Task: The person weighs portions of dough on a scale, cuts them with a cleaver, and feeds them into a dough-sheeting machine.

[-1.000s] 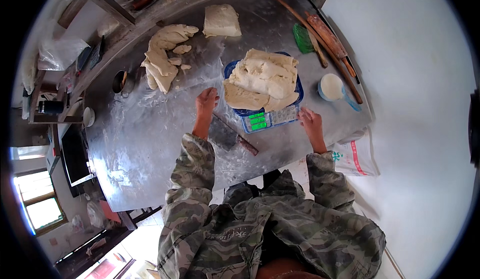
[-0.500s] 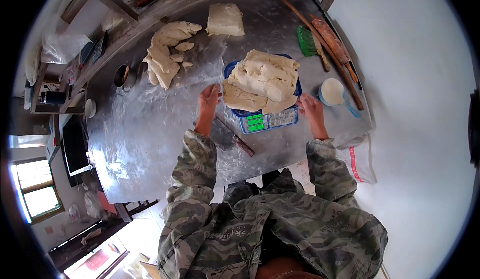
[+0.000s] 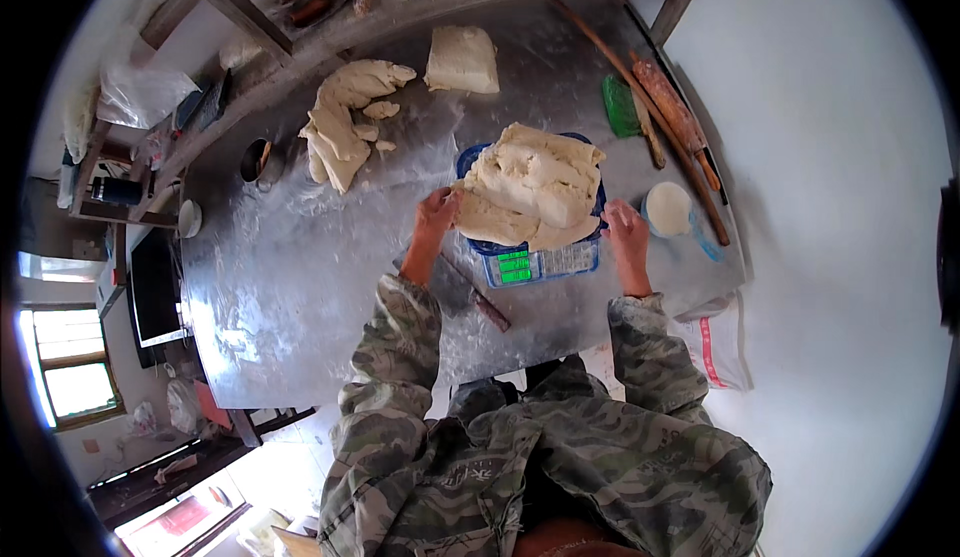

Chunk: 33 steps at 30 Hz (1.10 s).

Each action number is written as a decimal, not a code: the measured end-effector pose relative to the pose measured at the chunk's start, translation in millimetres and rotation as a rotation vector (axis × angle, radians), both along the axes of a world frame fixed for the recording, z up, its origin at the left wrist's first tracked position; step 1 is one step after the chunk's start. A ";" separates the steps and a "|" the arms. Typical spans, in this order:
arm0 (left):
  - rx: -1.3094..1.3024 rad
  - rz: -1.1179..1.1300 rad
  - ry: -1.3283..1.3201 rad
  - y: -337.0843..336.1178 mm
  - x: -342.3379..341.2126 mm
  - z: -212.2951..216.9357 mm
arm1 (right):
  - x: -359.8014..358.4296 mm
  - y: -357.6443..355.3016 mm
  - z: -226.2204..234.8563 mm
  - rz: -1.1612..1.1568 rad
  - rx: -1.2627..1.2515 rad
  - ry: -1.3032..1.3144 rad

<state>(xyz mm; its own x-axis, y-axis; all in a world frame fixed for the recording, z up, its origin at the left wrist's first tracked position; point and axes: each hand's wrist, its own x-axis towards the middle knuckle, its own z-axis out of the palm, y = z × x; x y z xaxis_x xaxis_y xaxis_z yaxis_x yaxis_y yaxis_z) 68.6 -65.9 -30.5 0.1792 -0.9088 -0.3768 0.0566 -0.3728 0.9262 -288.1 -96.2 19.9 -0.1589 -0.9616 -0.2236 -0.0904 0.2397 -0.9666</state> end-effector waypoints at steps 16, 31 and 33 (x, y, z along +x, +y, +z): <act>-0.244 -0.249 -0.764 -52.0 -26.4 58.0 | 15.6 -18.8 -27.9 0.191 -0.221 0.053; -0.175 -0.662 -1.024 -99.8 -51.4 79.7 | 113.6 -45.2 28.9 0.639 -0.619 1.190; -0.156 -0.652 -1.038 -101.5 -54.8 84.1 | 115.9 -54.1 18.5 0.639 -0.627 1.234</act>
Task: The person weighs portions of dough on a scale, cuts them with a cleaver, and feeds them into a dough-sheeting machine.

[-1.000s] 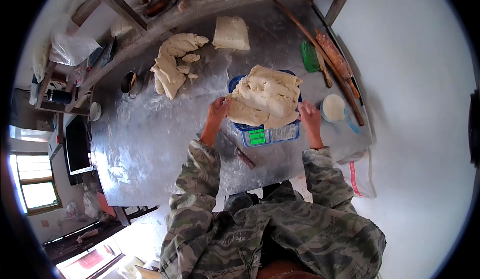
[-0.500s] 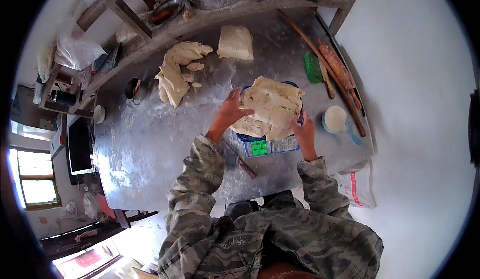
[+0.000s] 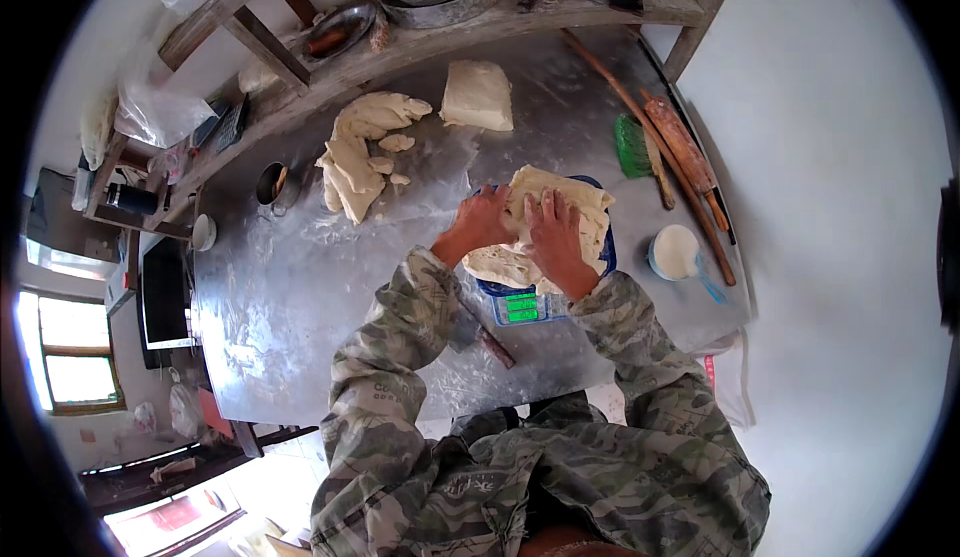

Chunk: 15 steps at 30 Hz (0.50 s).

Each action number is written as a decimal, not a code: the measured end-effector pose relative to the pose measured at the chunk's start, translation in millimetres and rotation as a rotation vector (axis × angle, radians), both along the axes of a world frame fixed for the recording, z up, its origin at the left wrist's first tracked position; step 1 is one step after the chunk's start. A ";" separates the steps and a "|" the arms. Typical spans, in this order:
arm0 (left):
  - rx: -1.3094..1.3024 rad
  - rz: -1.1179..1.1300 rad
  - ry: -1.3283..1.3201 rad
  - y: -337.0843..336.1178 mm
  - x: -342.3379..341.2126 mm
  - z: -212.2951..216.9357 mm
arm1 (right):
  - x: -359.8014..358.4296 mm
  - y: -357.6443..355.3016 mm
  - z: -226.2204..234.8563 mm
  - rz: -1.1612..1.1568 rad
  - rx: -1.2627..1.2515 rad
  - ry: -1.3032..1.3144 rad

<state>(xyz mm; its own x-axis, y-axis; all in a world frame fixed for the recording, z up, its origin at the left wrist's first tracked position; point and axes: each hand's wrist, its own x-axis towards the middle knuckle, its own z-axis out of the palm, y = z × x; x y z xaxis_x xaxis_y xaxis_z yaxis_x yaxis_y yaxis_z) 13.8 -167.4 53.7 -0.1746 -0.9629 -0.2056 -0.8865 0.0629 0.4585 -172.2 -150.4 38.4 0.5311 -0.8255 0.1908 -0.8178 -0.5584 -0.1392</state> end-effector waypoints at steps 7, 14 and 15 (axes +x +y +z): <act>-0.096 0.048 0.070 3.5 13.4 -27.6 | 12.1 -3.1 5.1 0.034 0.007 0.049; -0.016 0.140 -0.036 6.3 -6.8 0.5 | 12.5 -7.0 5.1 -0.025 0.062 0.034; 0.004 0.156 -0.037 7.3 -8.5 4.7 | 12.8 -6.9 4.9 -0.025 0.062 0.024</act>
